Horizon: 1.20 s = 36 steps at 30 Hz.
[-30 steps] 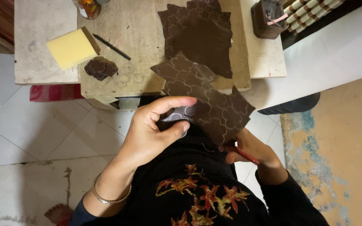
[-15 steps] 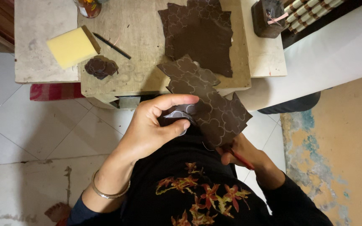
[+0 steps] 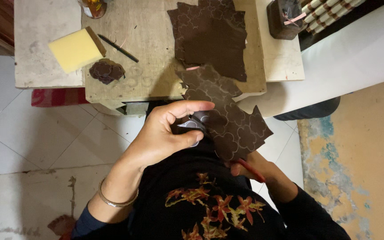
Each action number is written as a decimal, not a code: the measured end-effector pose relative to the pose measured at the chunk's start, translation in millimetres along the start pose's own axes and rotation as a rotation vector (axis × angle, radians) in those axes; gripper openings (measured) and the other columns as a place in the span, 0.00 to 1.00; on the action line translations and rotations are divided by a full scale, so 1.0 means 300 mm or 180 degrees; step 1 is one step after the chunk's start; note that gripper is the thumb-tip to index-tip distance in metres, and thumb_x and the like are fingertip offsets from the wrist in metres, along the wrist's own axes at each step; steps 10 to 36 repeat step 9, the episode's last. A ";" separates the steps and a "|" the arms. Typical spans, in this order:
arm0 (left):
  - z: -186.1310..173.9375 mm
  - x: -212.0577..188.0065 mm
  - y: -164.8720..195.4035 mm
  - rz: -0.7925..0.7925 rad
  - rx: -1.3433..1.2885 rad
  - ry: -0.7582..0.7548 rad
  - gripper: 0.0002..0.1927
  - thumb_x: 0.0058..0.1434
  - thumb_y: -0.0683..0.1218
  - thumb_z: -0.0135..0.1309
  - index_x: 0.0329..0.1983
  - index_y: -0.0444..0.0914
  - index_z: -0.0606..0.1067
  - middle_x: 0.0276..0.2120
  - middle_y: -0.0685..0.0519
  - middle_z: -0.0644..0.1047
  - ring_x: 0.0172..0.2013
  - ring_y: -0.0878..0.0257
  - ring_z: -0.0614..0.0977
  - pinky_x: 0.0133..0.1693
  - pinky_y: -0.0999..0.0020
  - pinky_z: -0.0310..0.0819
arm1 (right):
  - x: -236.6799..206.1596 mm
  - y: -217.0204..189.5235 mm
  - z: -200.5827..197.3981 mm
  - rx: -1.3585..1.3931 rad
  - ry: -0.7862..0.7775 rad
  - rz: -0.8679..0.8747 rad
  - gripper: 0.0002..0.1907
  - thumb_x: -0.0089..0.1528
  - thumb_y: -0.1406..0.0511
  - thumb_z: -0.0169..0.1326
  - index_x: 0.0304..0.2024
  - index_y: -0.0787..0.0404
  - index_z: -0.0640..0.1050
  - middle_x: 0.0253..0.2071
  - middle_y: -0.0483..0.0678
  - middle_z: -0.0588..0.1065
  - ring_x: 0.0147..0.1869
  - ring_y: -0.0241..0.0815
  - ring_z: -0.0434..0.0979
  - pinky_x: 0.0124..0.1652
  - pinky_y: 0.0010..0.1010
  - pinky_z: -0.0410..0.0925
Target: The person uses red-handled scissors to cut flower-shaped pieces from a dark brown patterned fabric. They repeatedly cut along the outlines and place the finished pieces on the table.
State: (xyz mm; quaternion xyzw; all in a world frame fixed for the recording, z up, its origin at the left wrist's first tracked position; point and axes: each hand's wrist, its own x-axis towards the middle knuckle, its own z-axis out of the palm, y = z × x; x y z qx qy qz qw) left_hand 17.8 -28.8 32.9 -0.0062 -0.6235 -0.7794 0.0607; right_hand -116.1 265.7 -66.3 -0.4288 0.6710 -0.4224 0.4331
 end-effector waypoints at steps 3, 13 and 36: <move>-0.005 -0.002 -0.005 -0.0007 -0.0098 -0.0005 0.29 0.57 0.31 0.59 0.63 0.33 0.74 0.55 0.55 0.80 0.50 0.73 0.78 0.54 0.76 0.75 | -0.001 0.008 0.004 -0.0470 0.0028 -0.0157 0.40 0.58 0.27 0.44 0.39 0.54 0.76 0.31 0.39 0.71 0.35 0.32 0.70 0.37 0.26 0.63; -0.014 -0.004 -0.026 -0.0111 -0.0297 -0.0083 0.29 0.59 0.32 0.61 0.65 0.33 0.74 0.54 0.53 0.80 0.48 0.71 0.79 0.52 0.75 0.76 | 0.028 -0.077 0.015 0.0357 -0.0011 -0.0255 0.43 0.57 0.30 0.49 0.49 0.60 0.75 0.32 0.43 0.71 0.34 0.38 0.70 0.32 0.28 0.63; -0.014 -0.004 -0.026 -0.0111 -0.0297 -0.0083 0.29 0.59 0.32 0.61 0.65 0.33 0.74 0.54 0.53 0.80 0.48 0.71 0.79 0.52 0.75 0.76 | 0.028 -0.077 0.015 0.0357 -0.0011 -0.0255 0.43 0.57 0.30 0.49 0.49 0.60 0.75 0.32 0.43 0.71 0.34 0.38 0.70 0.32 0.28 0.63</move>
